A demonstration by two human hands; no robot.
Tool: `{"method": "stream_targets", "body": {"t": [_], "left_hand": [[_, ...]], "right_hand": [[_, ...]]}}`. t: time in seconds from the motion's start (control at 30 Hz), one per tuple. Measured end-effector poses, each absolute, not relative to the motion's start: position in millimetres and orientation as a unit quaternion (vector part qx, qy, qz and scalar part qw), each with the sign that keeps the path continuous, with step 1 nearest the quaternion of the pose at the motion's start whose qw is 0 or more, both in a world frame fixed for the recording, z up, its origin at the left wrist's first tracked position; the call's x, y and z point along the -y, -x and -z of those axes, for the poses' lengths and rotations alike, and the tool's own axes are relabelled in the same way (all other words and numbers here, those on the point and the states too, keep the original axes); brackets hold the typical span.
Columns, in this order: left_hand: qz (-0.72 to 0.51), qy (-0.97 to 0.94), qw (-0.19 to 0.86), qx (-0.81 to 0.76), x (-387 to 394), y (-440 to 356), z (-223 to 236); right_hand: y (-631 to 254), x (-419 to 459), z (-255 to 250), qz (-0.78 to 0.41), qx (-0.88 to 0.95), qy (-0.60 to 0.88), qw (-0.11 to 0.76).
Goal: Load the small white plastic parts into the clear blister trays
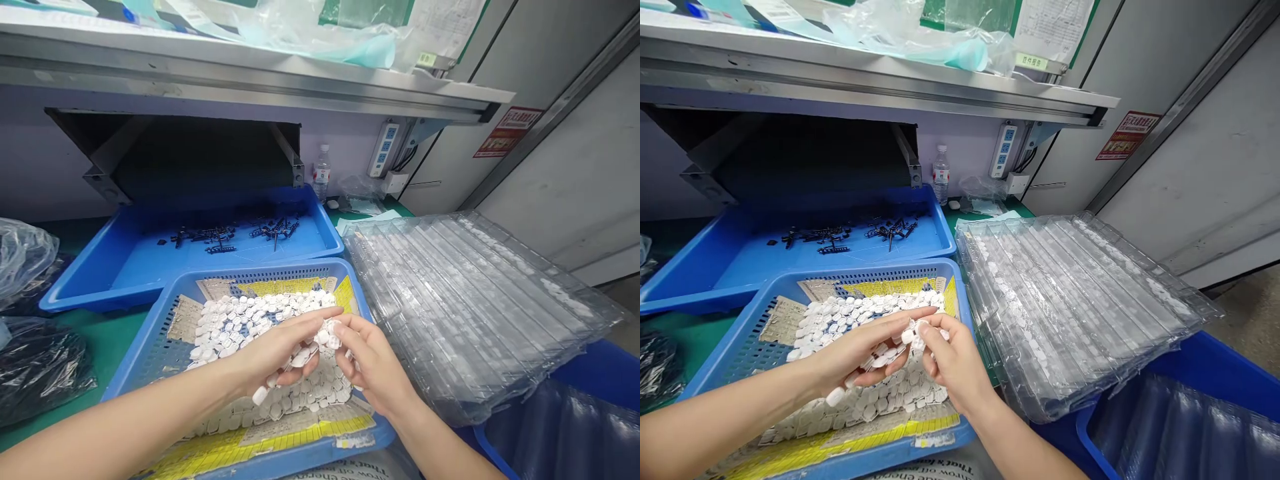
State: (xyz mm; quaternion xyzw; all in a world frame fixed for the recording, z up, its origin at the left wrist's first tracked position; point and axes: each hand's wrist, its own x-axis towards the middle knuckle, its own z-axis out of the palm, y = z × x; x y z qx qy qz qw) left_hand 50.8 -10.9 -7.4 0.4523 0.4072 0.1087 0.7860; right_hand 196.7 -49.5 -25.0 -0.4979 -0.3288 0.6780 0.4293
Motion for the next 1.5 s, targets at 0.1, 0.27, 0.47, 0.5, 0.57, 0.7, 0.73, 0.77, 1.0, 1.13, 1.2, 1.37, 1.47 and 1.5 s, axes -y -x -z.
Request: {"method": "stream_targets", "body": {"t": [0.1,0.27,0.47,0.5,0.57,0.7,0.73,0.77,1.0,1.13,1.2,1.37,1.47,1.5], "left_hand": [[-0.156,-0.473,0.768,-0.402,14.4,-53.1,16.3],[-0.143,-0.581,0.689,-0.409,21.0,-55.6,24.7],[-0.124,-0.527,0.734,-0.410,15.6,-53.6,19.9],[-0.128,-0.511,0.748,-0.403,13.8,-53.2,17.9],[-0.144,-0.486,0.768,-0.392,10.9,-53.0,13.7],[-0.164,-0.462,0.783,-0.383,7.8,-54.0,7.6],[-0.160,-0.460,0.788,-0.378,7.4,-54.0,6.8],[-0.155,-0.458,0.792,-0.373,7.1,-53.8,6.2],[-0.118,-0.498,0.783,-0.353,9.4,-49.1,-0.4],[-0.114,-0.543,0.751,-0.357,8.2,-56.7,-13.7],[-0.106,-0.570,0.737,-0.348,3.9,-68.1,-25.1],[-0.085,-0.622,0.730,-0.268,-16.5,-126.0,-62.0],[-0.016,-0.651,0.724,-0.227,-31.0,-175.7,-79.9],[0.008,-0.662,0.717,-0.219,-35.7,-192.8,-83.8]], "right_hand": [[-194.0,48.8,26.4,-0.683,0.340,0.491,0.421],[-189.1,47.2,30.2,-0.712,0.312,0.471,0.417],[-194.8,42.3,32.7,-0.797,0.132,0.354,0.471],[-197.0,41.6,32.7,-0.804,0.107,0.337,0.478],[-201.3,40.7,32.4,-0.808,0.082,0.316,0.490],[-206.5,41.6,32.4,-0.808,0.041,0.283,0.515],[-206.9,41.9,32.8,-0.808,0.034,0.278,0.518],[-207.1,42.2,33.2,-0.807,0.028,0.275,0.522],[-209.9,46.9,23.6,-0.796,0.018,0.281,0.536],[-220.4,57.8,7.4,-0.764,0.053,0.339,0.547],[-229.2,62.5,0.2,-0.738,0.078,0.357,0.568],[-260.2,56.3,-15.7,-0.704,0.082,0.337,0.620],[-287.0,40.3,-23.9,-0.680,0.069,0.311,0.660],[-297.0,34.8,-25.7,-0.666,0.065,0.310,0.676]]}}
